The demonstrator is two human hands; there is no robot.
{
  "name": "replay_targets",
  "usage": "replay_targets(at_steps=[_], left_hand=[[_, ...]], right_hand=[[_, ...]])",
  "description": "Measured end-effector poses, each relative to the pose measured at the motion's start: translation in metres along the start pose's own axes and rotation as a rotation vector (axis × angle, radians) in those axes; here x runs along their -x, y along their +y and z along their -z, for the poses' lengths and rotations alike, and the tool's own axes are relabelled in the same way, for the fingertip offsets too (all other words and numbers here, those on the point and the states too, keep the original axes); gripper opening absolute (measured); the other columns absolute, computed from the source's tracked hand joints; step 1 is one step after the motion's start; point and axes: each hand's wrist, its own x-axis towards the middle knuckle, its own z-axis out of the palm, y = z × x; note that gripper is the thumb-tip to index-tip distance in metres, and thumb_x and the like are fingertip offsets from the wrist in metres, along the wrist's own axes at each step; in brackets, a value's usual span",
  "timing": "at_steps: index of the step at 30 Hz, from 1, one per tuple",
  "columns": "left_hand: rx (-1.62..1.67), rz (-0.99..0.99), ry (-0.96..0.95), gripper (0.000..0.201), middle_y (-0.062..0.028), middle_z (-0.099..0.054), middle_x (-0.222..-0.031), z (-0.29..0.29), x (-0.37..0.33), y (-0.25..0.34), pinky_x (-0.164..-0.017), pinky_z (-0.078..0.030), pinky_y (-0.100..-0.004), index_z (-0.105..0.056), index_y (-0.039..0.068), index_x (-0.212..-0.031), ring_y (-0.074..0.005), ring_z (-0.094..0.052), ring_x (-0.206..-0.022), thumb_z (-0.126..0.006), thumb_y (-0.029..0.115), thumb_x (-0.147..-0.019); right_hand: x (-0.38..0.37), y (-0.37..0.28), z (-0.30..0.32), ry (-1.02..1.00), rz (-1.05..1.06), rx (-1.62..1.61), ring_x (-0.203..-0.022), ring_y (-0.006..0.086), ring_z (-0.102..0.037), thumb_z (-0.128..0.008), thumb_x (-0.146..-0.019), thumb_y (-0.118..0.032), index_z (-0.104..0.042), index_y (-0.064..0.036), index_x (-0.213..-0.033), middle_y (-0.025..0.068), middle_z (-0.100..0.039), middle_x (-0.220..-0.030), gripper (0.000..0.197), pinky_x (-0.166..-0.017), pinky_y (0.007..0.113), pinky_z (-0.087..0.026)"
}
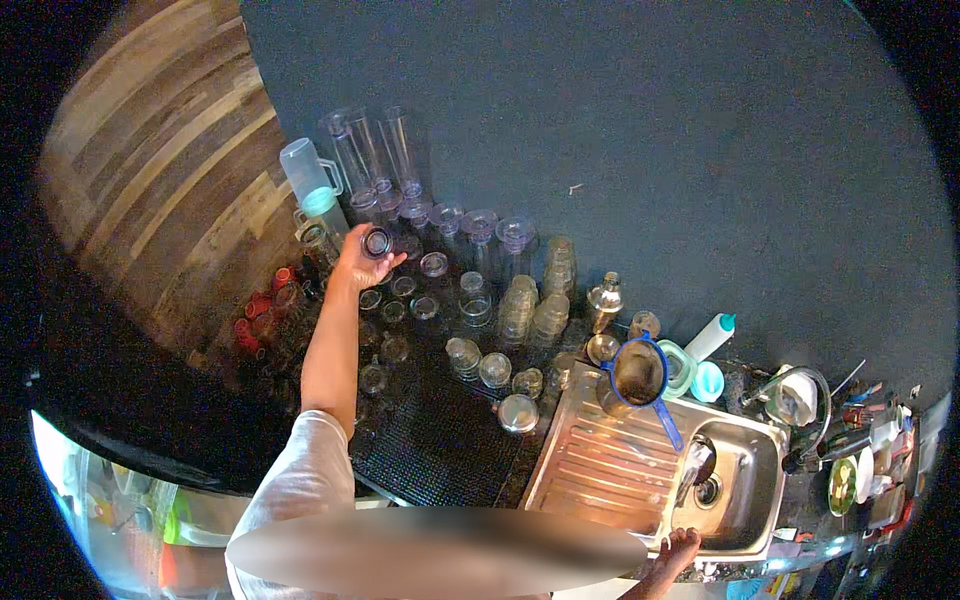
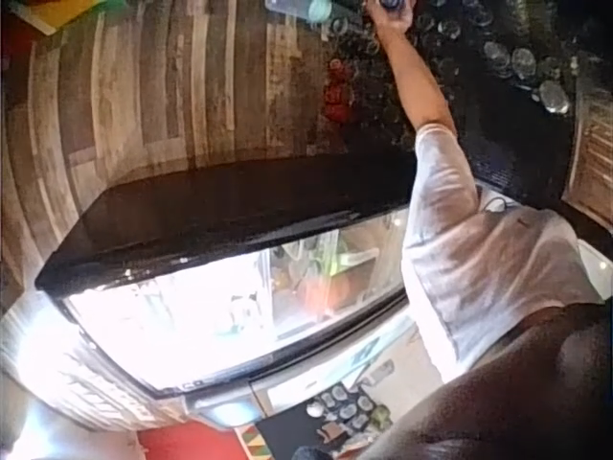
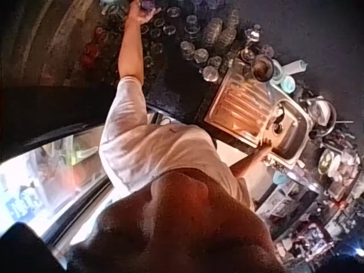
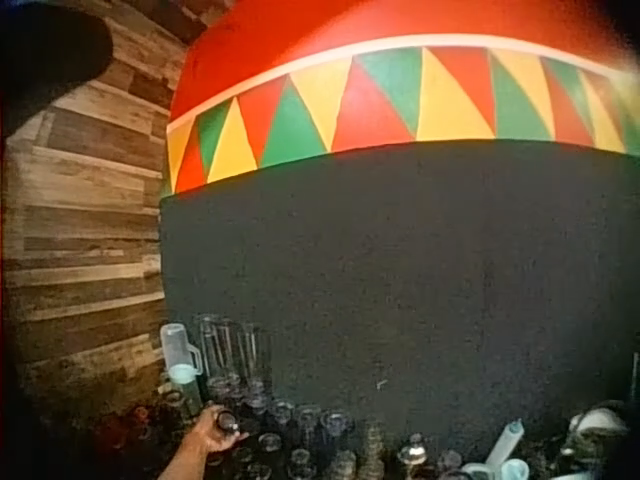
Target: Washing glasses and mugs in a service sink.
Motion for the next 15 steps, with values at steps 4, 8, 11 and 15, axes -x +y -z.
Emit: replay_targets(at_steps=[4,8,11,15], left_hand=[[-0.037,0.001,-0.038,0.077,-0.0333,-0.047,-0.092,-0.013,-0.006,-0.010,-0.049,-0.053,-0.0326,-0.045,0.003,-0.108,-0.0346,-0.057,-0.073,-0.055,0.066,-0.064],[-0.226,-0.031,0.071,0.096,-0.0314,-0.048,-0.102,-0.015,-0.012,-0.013,-0.061,-0.052,-0.0347,-0.037,0.004,-0.122,-0.0316,-0.056,-0.083,-0.057,0.072,-0.057],[-0.384,-0.185,-0.012,0.085,-0.0228,-0.056,-0.102,-0.001,-0.032,-0.025,-0.062,-0.052,-0.0335,-0.034,0.001,-0.125,-0.0241,-0.059,-0.081,-0.070,0.049,-0.064],[-0.705,-0.411,0.125,0.077,-0.0128,-0.064,-0.080,-0.005,-0.046,-0.029,-0.052,-0.050,-0.0293,-0.036,-0.002,-0.125,-0.0177,-0.060,-0.056,-0.076,0.020,-0.063]], right_hand=[[0.006,-0.001,0.000,0.030,0.000,0.001,-0.053,0.0086,-0.039,-0.051,-0.077,-0.029,-0.046,-0.0198,-0.077,-0.0060,-0.041,-0.060,0.010,-0.050,0.026,-0.032],[0.006,0.000,0.006,0.064,-0.020,0.004,-0.052,0.0088,-0.037,-0.051,-0.077,-0.029,-0.045,-0.0204,-0.076,-0.0061,-0.038,-0.059,0.011,-0.047,0.025,-0.030],[-0.001,0.000,0.023,0.058,-0.039,0.042,-0.053,0.0078,-0.039,-0.051,-0.076,-0.029,-0.046,-0.0211,-0.073,-0.0070,-0.039,-0.058,0.010,-0.047,0.024,-0.030],[0.004,-0.002,0.030,0.133,0.002,0.103,-0.051,0.0099,-0.040,-0.051,-0.077,-0.033,-0.048,-0.0199,-0.079,-0.0049,-0.043,-0.061,0.014,-0.045,0.025,-0.031]])
